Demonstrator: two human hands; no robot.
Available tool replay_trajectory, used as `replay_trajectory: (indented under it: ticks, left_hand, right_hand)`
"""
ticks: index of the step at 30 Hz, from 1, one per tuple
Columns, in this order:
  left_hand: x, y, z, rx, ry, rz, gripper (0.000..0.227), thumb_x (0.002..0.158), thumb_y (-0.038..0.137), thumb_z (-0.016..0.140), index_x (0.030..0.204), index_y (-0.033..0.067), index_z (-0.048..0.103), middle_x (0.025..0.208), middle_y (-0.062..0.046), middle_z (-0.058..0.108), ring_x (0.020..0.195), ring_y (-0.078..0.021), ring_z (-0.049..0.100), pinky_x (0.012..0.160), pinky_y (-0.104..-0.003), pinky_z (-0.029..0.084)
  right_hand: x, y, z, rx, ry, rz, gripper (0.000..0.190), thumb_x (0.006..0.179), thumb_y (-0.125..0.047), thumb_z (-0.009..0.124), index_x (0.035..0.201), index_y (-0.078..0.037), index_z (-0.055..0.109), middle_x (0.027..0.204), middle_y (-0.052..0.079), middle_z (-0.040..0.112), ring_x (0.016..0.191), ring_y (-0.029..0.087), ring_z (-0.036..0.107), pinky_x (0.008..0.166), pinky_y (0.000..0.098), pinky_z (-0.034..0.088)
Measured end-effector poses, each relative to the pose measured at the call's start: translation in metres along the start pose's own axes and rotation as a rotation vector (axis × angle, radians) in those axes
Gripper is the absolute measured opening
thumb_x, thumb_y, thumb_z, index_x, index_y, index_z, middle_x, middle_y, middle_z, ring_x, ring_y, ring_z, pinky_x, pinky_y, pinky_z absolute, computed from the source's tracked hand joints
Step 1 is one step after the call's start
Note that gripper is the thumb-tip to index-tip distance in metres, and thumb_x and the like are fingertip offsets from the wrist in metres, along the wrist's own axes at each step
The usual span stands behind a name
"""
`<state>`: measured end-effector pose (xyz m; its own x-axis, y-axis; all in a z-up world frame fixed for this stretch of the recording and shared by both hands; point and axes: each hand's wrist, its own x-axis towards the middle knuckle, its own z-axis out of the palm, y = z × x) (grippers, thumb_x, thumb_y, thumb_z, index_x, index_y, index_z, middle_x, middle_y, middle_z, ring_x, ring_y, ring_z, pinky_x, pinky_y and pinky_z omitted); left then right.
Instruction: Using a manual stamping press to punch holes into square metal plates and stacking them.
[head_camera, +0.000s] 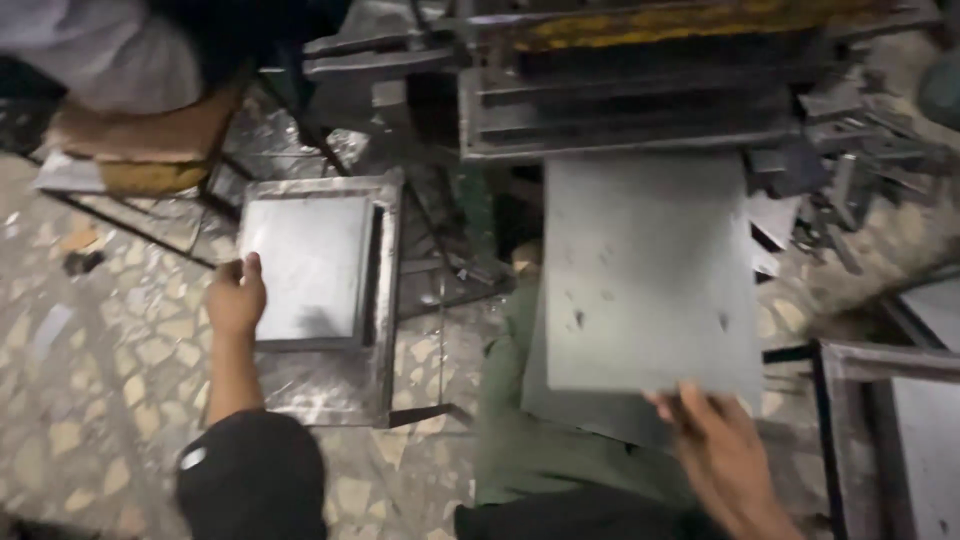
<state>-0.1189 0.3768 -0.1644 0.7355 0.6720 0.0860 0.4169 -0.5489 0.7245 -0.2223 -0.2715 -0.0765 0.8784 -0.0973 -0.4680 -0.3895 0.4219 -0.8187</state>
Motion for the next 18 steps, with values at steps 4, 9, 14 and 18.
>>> replay_trajectory:
  ticks: [4, 9, 14, 18]
  left_hand:
    - [-0.058, -0.019, 0.051, 0.663, -0.075, 0.103, 0.075, 0.105, 0.060, 0.034, 0.128, -0.0111, 0.030, 0.126, -0.032, 0.028, 0.114, -0.0466, 0.029, 0.096, -0.056, 0.028]
    - [-0.153, 0.048, 0.097, 0.579, -0.161, 0.005, 0.109, 0.098, 0.075, 0.024, 0.157, -0.0149, 0.004, 0.165, -0.038, -0.006, 0.155, -0.0465, -0.010, 0.120, -0.065, -0.005]
    - [-0.157, 0.027, 0.112, 0.811, -0.109, 0.328, 0.088, 0.092, 0.043, 0.058, 0.152, -0.0148, 0.029, 0.151, -0.051, 0.026, 0.140, -0.0684, 0.026, 0.114, -0.069, 0.025]
    - [-0.155, 0.071, 0.064, 0.859, 0.026, 0.494, 0.063, 0.093, 0.028, 0.054, 0.148, -0.0016, 0.045, 0.144, -0.039, 0.049, 0.118, -0.0622, 0.055, 0.099, -0.060, 0.048]
  right_hand:
    - [-0.005, 0.050, -0.044, 0.012, 0.165, 0.094, 0.039, 0.104, -0.004, 0.052, 0.140, 0.009, 0.047, 0.118, 0.021, 0.056, 0.106, 0.037, 0.061, 0.087, 0.0400, 0.050]
    - [0.001, 0.027, -0.041, -0.503, 0.063, 0.543, 0.052, 0.108, -0.020, 0.048, 0.124, 0.025, 0.068, 0.109, 0.047, 0.078, 0.091, 0.056, 0.073, 0.075, 0.0592, 0.053]
    - [0.011, 0.016, -0.017, -0.630, -0.111, 0.438, 0.049, 0.098, -0.017, 0.059, 0.113, 0.025, 0.078, 0.092, 0.041, 0.083, 0.075, 0.046, 0.077, 0.067, 0.0505, 0.061]
    - [0.008, -0.004, 0.013, -0.630, -0.165, 0.404, 0.048, 0.100, -0.016, 0.055, 0.112, 0.025, 0.075, 0.095, 0.040, 0.082, 0.079, 0.045, 0.078, 0.070, 0.0495, 0.062]
